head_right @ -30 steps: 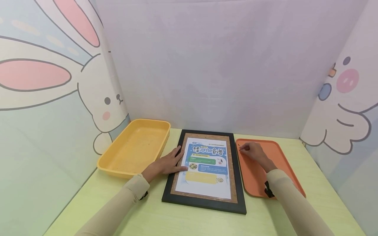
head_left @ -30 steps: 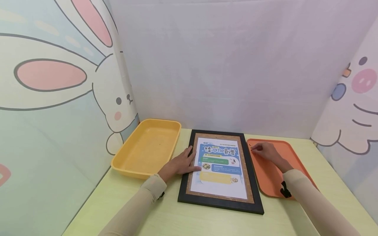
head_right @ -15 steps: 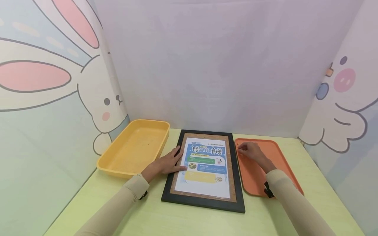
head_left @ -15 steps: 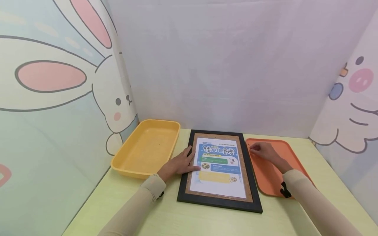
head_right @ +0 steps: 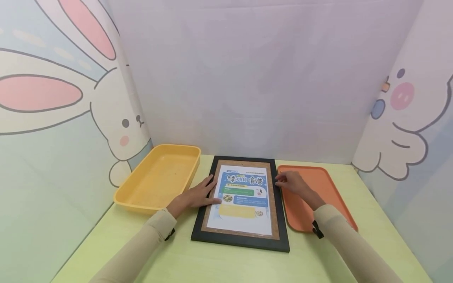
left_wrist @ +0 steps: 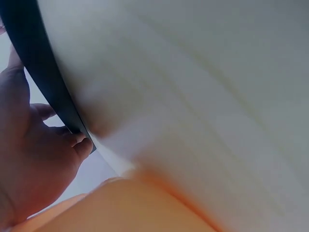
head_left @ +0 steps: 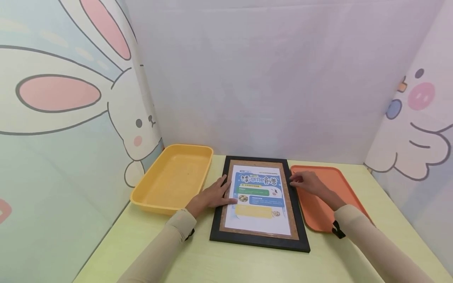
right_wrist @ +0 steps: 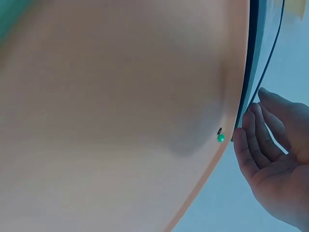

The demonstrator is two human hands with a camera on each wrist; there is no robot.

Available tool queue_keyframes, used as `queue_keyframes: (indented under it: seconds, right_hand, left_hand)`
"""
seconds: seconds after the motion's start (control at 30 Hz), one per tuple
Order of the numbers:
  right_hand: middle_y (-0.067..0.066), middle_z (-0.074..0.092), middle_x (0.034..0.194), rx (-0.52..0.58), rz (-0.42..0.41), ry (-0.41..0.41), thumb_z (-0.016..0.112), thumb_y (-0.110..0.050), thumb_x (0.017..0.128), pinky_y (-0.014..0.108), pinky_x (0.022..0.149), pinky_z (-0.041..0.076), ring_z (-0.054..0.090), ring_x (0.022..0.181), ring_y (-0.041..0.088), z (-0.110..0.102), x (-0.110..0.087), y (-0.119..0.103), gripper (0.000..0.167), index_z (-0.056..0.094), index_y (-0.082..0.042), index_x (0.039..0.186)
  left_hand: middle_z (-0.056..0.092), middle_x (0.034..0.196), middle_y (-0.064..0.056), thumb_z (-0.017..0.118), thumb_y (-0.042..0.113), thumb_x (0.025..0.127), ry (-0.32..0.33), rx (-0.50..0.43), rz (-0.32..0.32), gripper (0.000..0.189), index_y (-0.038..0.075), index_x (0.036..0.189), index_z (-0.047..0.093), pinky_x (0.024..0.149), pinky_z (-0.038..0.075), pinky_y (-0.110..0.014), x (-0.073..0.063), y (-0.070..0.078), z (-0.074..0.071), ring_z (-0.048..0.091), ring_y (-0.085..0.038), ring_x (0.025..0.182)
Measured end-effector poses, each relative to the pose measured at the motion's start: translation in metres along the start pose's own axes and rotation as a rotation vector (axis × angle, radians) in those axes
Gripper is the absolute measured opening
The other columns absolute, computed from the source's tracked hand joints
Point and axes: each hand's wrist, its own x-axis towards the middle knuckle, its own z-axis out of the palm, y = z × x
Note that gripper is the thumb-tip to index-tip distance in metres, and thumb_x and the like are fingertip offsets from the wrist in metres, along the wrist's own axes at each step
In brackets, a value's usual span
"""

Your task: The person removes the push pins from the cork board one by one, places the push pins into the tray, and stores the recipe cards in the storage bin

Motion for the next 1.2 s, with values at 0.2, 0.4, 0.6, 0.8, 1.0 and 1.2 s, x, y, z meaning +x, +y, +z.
queue_keyframes:
  seconds: [0.2, 0.4, 0.6, 0.8, 1.0, 1.2]
  right_hand:
    - [0.005, 0.073, 0.09, -0.016, -0.03, -0.044, 0.084, -0.015, 0.089, 0.029, 0.068, 0.055, 0.062, 0.076, 0.017, 0.0, -0.004, -0.018, 0.022, 0.078, -0.002, 0.107]
    - [0.0, 0.074, 0.085, -0.01, -0.076, -0.074, 0.086, -0.018, 0.087, 0.024, 0.062, 0.051, 0.06, 0.07, 0.012, 0.001, -0.008, -0.03, 0.023, 0.08, -0.003, 0.104]
    - [-0.002, 0.073, 0.083, -0.012, -0.07, -0.102, 0.084, -0.018, 0.089, 0.024, 0.058, 0.046, 0.056, 0.067, 0.011, 0.005, -0.016, -0.035, 0.021, 0.081, -0.004, 0.103]
    - [0.0, 0.075, 0.085, -0.005, -0.068, -0.112, 0.083, -0.017, 0.09, 0.024, 0.056, 0.045, 0.057, 0.066, 0.01, 0.01, -0.019, -0.036, 0.022, 0.081, -0.003, 0.107]
    - [0.0, 0.075, 0.086, 0.014, -0.042, -0.113, 0.082, -0.016, 0.091, 0.025, 0.056, 0.044, 0.057, 0.066, 0.012, 0.011, -0.02, -0.036, 0.02, 0.081, -0.004, 0.108]
    - [0.0, 0.074, 0.085, 0.029, -0.048, -0.093, 0.081, -0.012, 0.091, 0.024, 0.056, 0.043, 0.056, 0.068, 0.013, 0.012, -0.021, -0.036, 0.019, 0.081, -0.002, 0.107]
  left_hand:
    - [0.009, 0.174, -0.013, 0.061, 0.076, 0.09, 0.006, -0.052, 0.002, 0.107, 0.013, 0.167, 0.022, 0.122, 0.03, -0.051, 0.001, -0.001, -0.001, 0.019, -0.033, 0.158]
    - [0.012, 0.173, -0.014, 0.068, 0.072, 0.088, 0.032, -0.1, 0.003, 0.109, 0.01, 0.167, 0.022, 0.122, 0.031, -0.051, -0.001, 0.0, -0.005, 0.021, -0.033, 0.157]
    - [0.015, 0.172, -0.018, 0.076, 0.064, 0.086, 0.047, -0.179, -0.002, 0.109, 0.006, 0.164, 0.028, 0.122, 0.03, -0.054, 0.0, 0.001, -0.004, 0.02, -0.036, 0.157]
    - [0.014, 0.171, -0.022, 0.084, 0.055, 0.082, 0.071, -0.289, -0.028, 0.104, 0.006, 0.161, 0.037, 0.121, 0.028, -0.059, 0.005, 0.001, -0.001, 0.015, -0.043, 0.157]
    - [0.013, 0.17, -0.026, 0.091, 0.043, 0.078, 0.122, -0.413, -0.063, 0.1, 0.003, 0.156, 0.044, 0.119, 0.029, -0.062, 0.005, 0.006, 0.0, 0.014, -0.047, 0.156]
    - [0.011, 0.171, -0.022, 0.093, 0.037, 0.077, 0.158, -0.523, -0.134, 0.096, 0.007, 0.156, 0.047, 0.12, 0.027, -0.062, 0.005, 0.008, 0.005, 0.015, -0.046, 0.156]
